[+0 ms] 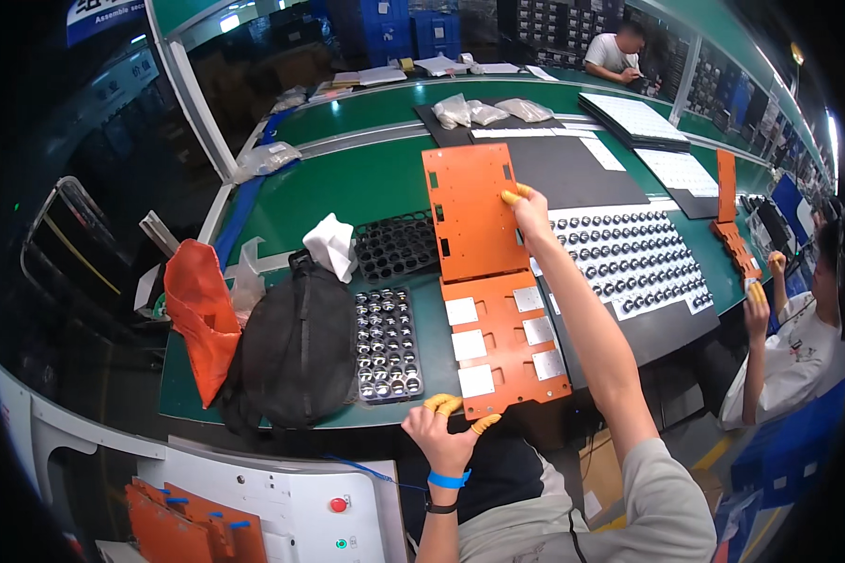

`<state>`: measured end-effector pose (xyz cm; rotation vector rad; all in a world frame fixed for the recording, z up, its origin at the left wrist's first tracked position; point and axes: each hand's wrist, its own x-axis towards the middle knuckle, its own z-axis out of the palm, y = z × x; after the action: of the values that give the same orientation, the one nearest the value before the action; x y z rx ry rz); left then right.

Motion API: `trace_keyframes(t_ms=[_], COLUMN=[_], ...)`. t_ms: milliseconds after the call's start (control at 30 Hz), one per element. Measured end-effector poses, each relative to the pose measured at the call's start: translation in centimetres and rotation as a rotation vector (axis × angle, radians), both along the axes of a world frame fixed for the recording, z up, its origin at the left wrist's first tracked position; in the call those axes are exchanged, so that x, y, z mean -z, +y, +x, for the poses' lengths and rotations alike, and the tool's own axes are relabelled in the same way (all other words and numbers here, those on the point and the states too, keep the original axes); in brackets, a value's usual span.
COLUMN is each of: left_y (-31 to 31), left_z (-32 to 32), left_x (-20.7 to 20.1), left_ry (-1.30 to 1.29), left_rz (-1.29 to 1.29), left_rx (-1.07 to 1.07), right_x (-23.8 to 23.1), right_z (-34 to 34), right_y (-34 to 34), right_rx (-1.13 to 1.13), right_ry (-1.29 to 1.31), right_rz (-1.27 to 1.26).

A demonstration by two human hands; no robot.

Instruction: The person places orange trays into a press machine, then removes them and places them on a table. They pick up small white components and place them into the trays, repeating this process multiple times. The person also handles small black components and places them into the trays.

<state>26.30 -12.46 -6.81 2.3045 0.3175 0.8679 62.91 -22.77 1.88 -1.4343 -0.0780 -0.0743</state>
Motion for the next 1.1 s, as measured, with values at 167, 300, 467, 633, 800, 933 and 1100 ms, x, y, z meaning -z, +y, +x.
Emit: trace_keyframes(t_ms=[167,300,467,633,800,933,1100], left_y=[0.0,0.2,0.0,0.0,0.0,0.1,0.1], left_z=[-0.2,-0.3,-0.1,-0.1,0.0,-0.1,0.0], left_x=[0.2,0.3,0.2,0.4,0.4,0.3,0.5], left_ry=[-0.018,-0.009,-0.03,-0.042,-0.04,-0.044,-0.025], left_rz=[-0.011,0.001,-0.017,-0.017,-0.019,-0.015,-0.006], left_rx=[-0.001,-0.011,0.0,0.0,-0.001,0.005,-0.006], right_x=[2.8,1.2,1.3,0.8,3.2,3.9,4.2], right_z=[0.4,-3.2,-10.1,-17.5,-17.5,-16.9,-16.0], right_y=[-0.3,-0.5,-4.9,-6.3,-6.6,-7.1,-7.5], right_rx=[0.044,0.175,0.199,0.006,0.023,0.02,0.013], right_ry=[-0.02,-0.205,-0.511,-0.209,-0.235,-0.179,-0.155], right_rz=[-0.177,-0.667,-1.144,-1.377,-1.354,-1.296,-1.1])
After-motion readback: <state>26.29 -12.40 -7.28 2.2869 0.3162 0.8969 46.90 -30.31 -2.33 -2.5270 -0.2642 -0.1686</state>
